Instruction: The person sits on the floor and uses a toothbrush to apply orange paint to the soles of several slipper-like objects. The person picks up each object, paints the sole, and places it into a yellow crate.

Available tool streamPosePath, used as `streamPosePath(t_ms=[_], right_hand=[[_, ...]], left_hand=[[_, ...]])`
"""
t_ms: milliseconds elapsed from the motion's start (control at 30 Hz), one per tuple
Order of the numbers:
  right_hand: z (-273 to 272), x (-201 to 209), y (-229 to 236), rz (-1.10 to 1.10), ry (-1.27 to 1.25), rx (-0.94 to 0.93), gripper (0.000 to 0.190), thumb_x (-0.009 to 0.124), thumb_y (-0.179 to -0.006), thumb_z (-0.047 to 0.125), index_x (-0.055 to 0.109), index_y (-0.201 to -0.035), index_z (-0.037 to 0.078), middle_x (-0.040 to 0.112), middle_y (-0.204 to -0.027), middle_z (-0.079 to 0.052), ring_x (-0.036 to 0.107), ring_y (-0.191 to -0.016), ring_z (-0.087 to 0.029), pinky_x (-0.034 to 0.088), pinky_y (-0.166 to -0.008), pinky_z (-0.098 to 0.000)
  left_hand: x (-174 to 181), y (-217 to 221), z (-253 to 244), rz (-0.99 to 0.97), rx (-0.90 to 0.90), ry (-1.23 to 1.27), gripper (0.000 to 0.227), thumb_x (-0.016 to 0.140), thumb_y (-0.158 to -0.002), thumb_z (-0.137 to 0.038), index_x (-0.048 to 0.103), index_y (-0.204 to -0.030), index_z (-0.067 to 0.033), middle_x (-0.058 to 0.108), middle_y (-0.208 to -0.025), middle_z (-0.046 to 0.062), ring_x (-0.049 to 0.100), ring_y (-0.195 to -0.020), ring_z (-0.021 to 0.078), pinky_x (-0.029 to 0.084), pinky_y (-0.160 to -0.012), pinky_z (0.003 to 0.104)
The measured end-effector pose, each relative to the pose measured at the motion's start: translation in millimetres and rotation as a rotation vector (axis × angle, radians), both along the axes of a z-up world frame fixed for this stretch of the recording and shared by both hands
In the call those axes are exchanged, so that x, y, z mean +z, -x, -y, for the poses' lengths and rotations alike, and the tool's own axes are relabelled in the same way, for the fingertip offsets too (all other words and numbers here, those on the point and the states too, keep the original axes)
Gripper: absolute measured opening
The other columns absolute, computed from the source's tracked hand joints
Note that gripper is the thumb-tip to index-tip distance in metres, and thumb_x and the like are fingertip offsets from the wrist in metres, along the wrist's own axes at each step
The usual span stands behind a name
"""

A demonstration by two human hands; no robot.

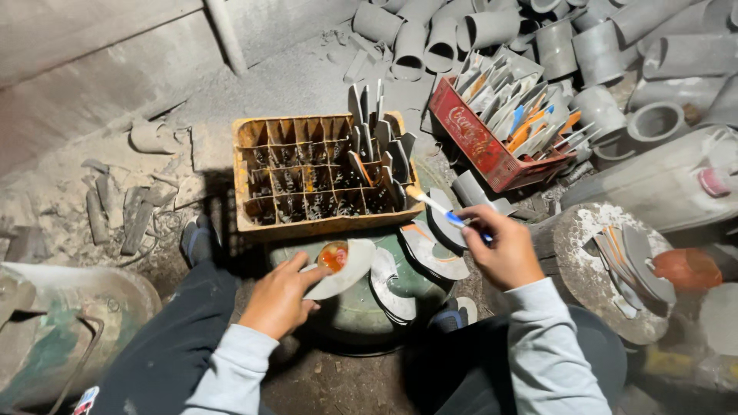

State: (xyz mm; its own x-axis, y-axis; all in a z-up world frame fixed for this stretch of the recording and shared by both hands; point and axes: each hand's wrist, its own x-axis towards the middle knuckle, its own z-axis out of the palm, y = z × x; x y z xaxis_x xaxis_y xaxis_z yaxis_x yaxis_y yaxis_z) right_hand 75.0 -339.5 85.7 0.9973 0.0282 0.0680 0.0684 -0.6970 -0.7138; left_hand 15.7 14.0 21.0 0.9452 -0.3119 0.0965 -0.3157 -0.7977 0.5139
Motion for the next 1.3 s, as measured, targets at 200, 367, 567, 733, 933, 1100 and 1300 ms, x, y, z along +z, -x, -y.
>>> streamPosePath(t_ms=[200, 367, 567, 733, 933, 1100, 1300], right_hand=[[18.4, 16.9, -5.5, 0.226, -0.116, 0.018, 0.019, 0.07, -0.09, 0.008, 0.071, -0.109, 0.004, 0.074, -0.09, -0.006, 0.069, -0.082, -0.01, 0.054, -0.075, -0.0272], [19.8, 19.8, -8.1, 0.168, -0.103, 0.006, 0.021, 0.071, -0.088, 0.008, 0.072, -0.108, 0.004, 0.074, -0.086, -0.009, 0.071, -0.077, -0.015, 0.056, -0.074, -0.0289], [22.9, 28.8, -12.2, 0.204, -0.081, 0.001, 0.02, 0.069, -0.087, 0.007, 0.071, -0.106, 0.002, 0.075, -0.093, -0.012, 0.075, -0.083, -0.021, 0.057, -0.077, -0.0316], [23.4, 31.3, -16.0, 0.198, -0.082, 0.012, 0.019, 0.069, -0.087, 0.007, 0.071, -0.106, 0.003, 0.075, -0.096, -0.014, 0.075, -0.087, -0.024, 0.057, -0.079, -0.0328], [16.5, 32.2, -19.7, 0.15, -0.08, 0.018, 0.019, 0.069, -0.087, 0.006, 0.072, -0.106, 0.003, 0.074, -0.093, -0.012, 0.073, -0.081, -0.023, 0.056, -0.075, -0.0327], [12.2, 33.6, -22.5, 0.159, -0.07, 0.037, 0.019, 0.068, -0.088, 0.005, 0.071, -0.106, 0.003, 0.074, -0.093, -0.012, 0.073, -0.082, -0.023, 0.056, -0.076, -0.0321], [8.3, 33.8, -21.7, 0.174, -0.068, 0.043, 0.02, 0.069, -0.088, 0.005, 0.072, -0.107, 0.003, 0.074, -0.096, -0.012, 0.074, -0.084, -0.024, 0.057, -0.078, -0.0323]], left_hand=[[59.7, -92.9, -7.8, -0.246, -0.114, -0.422, 0.08, 0.088, -0.07, -0.026, 0.055, -0.143, -0.0281, 0.065, -0.117, 0.008, 0.071, -0.097, 0.0276, 0.06, -0.086, 0.041], [90.1, -194.4, 19.7, -0.063, -0.215, -0.717, 0.04, 0.066, -0.093, -0.021, 0.066, -0.133, -0.0289, 0.073, -0.113, 0.01, 0.073, -0.101, 0.0313, 0.06, -0.087, 0.045], [74.1, -270.0, 76.3, -0.056, -0.273, -0.961, 0.026, 0.063, -0.095, -0.017, 0.077, -0.117, -0.0148, 0.06, -0.141, 0.005, 0.07, -0.111, 0.0315, 0.06, -0.09, 0.044], [45.3, -296.9, 109.8, -0.087, -0.307, -1.029, 0.033, 0.063, -0.095, -0.019, 0.071, -0.127, -0.0245, 0.045, -0.154, 0.001, 0.053, -0.133, 0.0271, 0.055, -0.099, 0.041], [15.4, -306.3, 134.0, -0.209, -0.316, -1.041, 0.035, 0.063, -0.099, -0.022, 0.069, -0.133, -0.0226, 0.053, -0.149, 0.006, 0.051, -0.136, 0.0288, 0.052, -0.105, 0.042], [-0.3, -306.9, 136.1, -0.283, -0.336, -1.002, 0.039, 0.065, -0.098, -0.017, 0.067, -0.136, -0.0218, 0.051, -0.15, 0.008, 0.047, -0.139, 0.0307, 0.052, -0.105, 0.043], [15.8, -284.4, 130.5, -0.285, -0.336, -0.955, 0.041, 0.068, -0.092, -0.012, 0.069, -0.131, -0.0198, 0.047, -0.147, 0.012, 0.042, -0.138, 0.0326, 0.048, -0.107, 0.045]])
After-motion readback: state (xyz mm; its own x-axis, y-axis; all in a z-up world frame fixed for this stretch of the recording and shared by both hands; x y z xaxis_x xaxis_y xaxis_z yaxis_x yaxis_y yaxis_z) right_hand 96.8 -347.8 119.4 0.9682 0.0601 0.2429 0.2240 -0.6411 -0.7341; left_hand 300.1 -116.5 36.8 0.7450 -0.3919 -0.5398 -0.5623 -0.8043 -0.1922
